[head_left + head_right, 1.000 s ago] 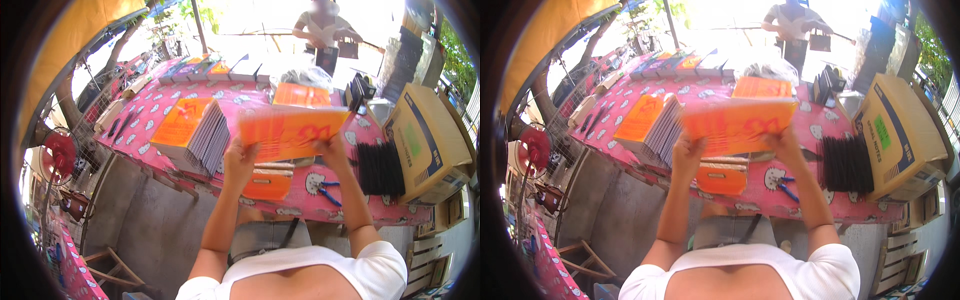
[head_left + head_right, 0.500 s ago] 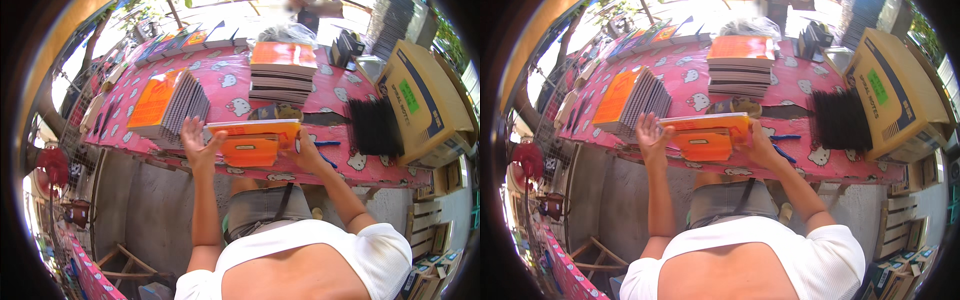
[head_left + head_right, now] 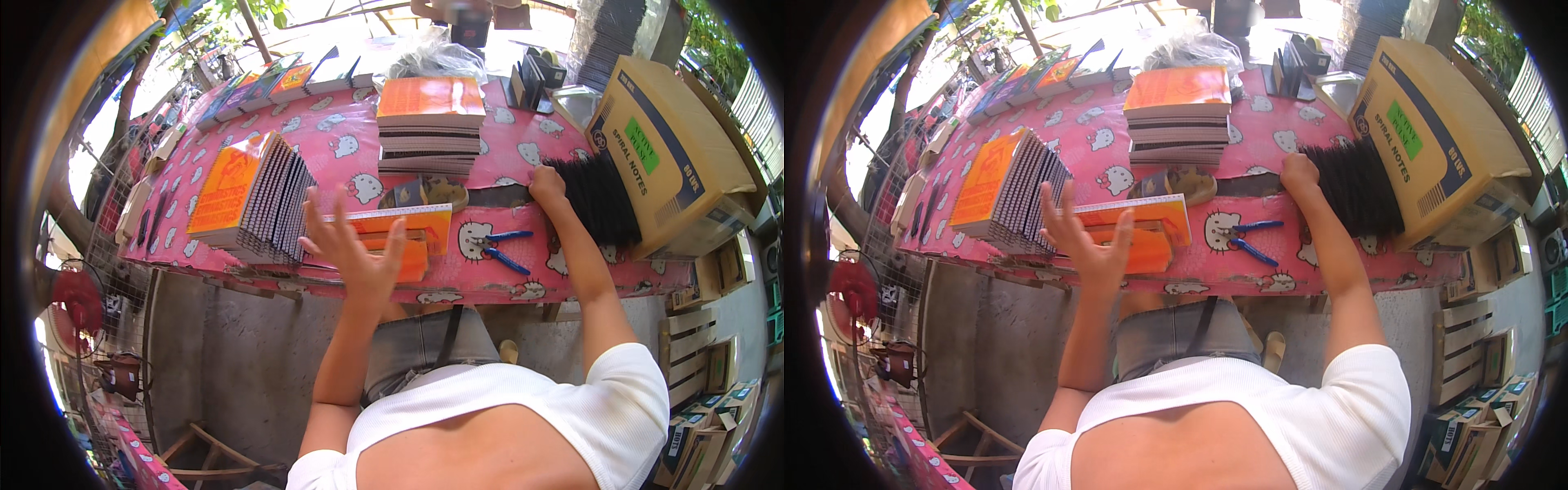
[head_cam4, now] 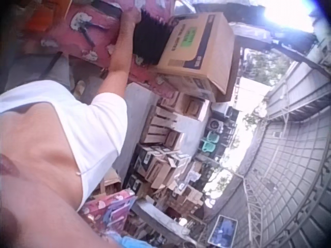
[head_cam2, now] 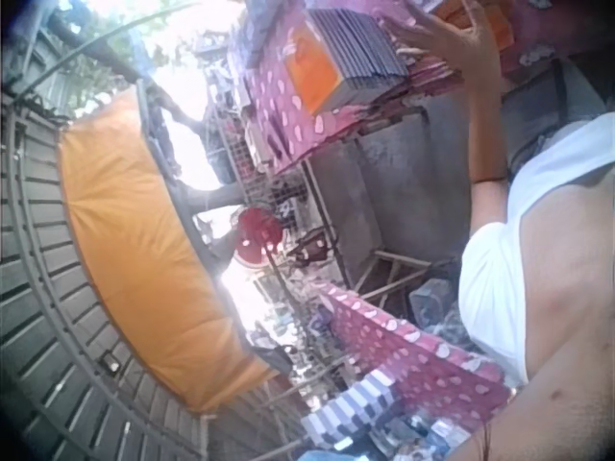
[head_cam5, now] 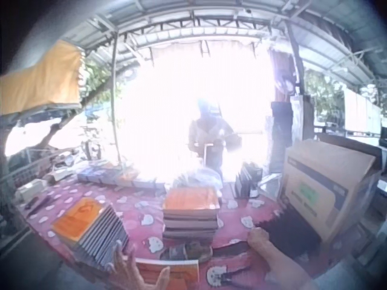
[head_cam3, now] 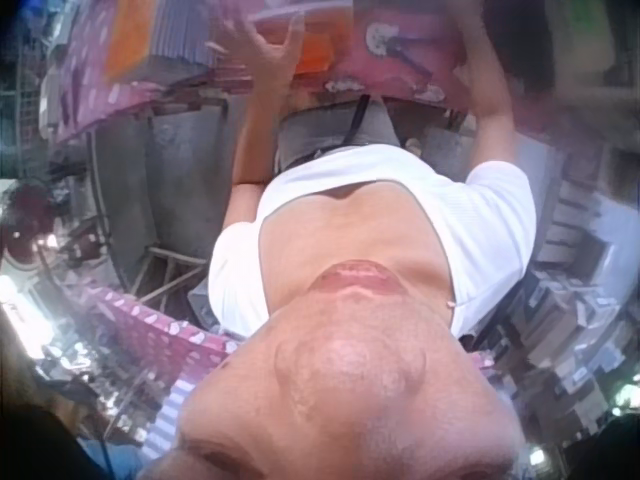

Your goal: The person threads a plastic spiral through the punched holes of a notebook by hand, then uses a blue tool to cut and crimp the ends of the spiral.

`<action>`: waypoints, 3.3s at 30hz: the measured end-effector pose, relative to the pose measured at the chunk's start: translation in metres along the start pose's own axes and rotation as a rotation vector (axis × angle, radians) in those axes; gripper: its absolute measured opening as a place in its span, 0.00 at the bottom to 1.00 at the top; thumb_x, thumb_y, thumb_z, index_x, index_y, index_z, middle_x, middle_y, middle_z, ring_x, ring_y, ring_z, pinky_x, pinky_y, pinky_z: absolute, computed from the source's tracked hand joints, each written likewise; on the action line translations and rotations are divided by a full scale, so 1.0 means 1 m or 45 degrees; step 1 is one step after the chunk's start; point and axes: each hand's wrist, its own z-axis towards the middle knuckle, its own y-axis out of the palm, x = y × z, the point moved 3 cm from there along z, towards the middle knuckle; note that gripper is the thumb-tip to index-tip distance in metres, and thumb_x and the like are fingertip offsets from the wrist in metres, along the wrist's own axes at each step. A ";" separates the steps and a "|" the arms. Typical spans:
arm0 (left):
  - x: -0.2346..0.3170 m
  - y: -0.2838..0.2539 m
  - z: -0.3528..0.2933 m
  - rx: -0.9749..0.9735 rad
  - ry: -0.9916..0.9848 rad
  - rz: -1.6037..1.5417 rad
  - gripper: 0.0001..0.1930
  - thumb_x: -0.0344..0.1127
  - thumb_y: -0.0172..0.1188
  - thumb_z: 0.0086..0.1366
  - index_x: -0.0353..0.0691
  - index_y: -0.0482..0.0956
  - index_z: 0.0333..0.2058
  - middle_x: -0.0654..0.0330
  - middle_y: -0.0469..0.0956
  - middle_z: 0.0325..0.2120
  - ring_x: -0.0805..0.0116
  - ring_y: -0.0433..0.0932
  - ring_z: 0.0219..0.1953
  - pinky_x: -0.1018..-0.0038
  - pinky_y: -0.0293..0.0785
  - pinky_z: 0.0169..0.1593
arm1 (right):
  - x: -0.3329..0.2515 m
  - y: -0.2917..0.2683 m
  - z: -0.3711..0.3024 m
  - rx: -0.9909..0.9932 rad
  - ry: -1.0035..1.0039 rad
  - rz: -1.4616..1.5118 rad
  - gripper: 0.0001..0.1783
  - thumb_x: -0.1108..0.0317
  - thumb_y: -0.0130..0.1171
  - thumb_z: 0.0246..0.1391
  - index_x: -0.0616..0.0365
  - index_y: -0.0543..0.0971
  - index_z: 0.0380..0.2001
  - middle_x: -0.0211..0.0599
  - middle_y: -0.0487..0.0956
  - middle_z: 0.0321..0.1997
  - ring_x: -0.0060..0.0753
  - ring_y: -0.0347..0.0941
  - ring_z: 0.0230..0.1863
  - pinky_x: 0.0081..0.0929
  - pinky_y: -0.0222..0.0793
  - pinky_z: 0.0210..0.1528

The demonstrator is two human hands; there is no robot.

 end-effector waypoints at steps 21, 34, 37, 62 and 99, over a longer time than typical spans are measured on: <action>0.011 0.036 -0.001 -0.244 0.314 -0.235 0.13 0.42 0.68 0.52 0.48 0.84 0.37 0.59 0.80 0.42 0.61 0.75 0.48 0.49 0.49 0.62 | 0.095 -0.108 0.030 0.444 -0.031 0.360 0.13 0.70 0.57 0.50 0.63 0.81 0.39 0.54 0.81 0.38 0.53 0.78 0.40 0.45 0.73 0.42; 0.044 0.008 -0.014 -0.633 -0.532 -1.509 0.09 0.26 0.63 0.60 0.31 0.80 0.40 0.52 0.80 0.41 0.70 0.77 0.44 0.75 0.74 0.47 | -0.132 -0.086 -0.186 -0.672 -0.663 2.290 0.16 0.78 0.65 0.50 0.61 0.71 0.41 0.34 0.79 0.36 0.20 0.77 0.34 0.18 0.74 0.34; 0.039 0.008 0.000 -0.493 -0.571 -1.731 0.13 0.26 0.59 0.63 0.33 0.75 0.47 0.53 0.79 0.40 0.68 0.78 0.43 0.70 0.77 0.47 | -0.103 -0.073 -0.172 -0.503 -0.606 1.621 0.29 0.70 0.68 0.47 0.66 0.69 0.51 0.44 0.77 0.47 0.32 0.76 0.47 0.28 0.73 0.48; 0.036 0.043 0.051 -0.931 -1.190 -2.581 0.17 0.35 0.49 0.71 0.36 0.68 0.56 0.61 0.75 0.35 0.76 0.75 0.32 0.81 0.78 0.34 | -0.145 -0.180 -0.136 0.685 -1.450 0.141 0.29 0.61 0.65 0.48 0.49 0.72 0.55 0.35 0.69 0.47 0.40 0.66 0.50 0.48 0.60 0.56; 0.059 0.040 -0.021 -1.195 -1.051 -1.793 0.12 0.34 0.62 0.63 0.41 0.72 0.43 0.59 0.80 0.34 0.77 0.78 0.18 0.87 0.62 0.14 | -0.113 -0.135 -0.180 0.345 -1.419 1.068 0.17 0.74 0.68 0.40 0.59 0.82 0.38 0.36 0.79 0.34 0.38 0.76 0.33 0.29 0.72 0.33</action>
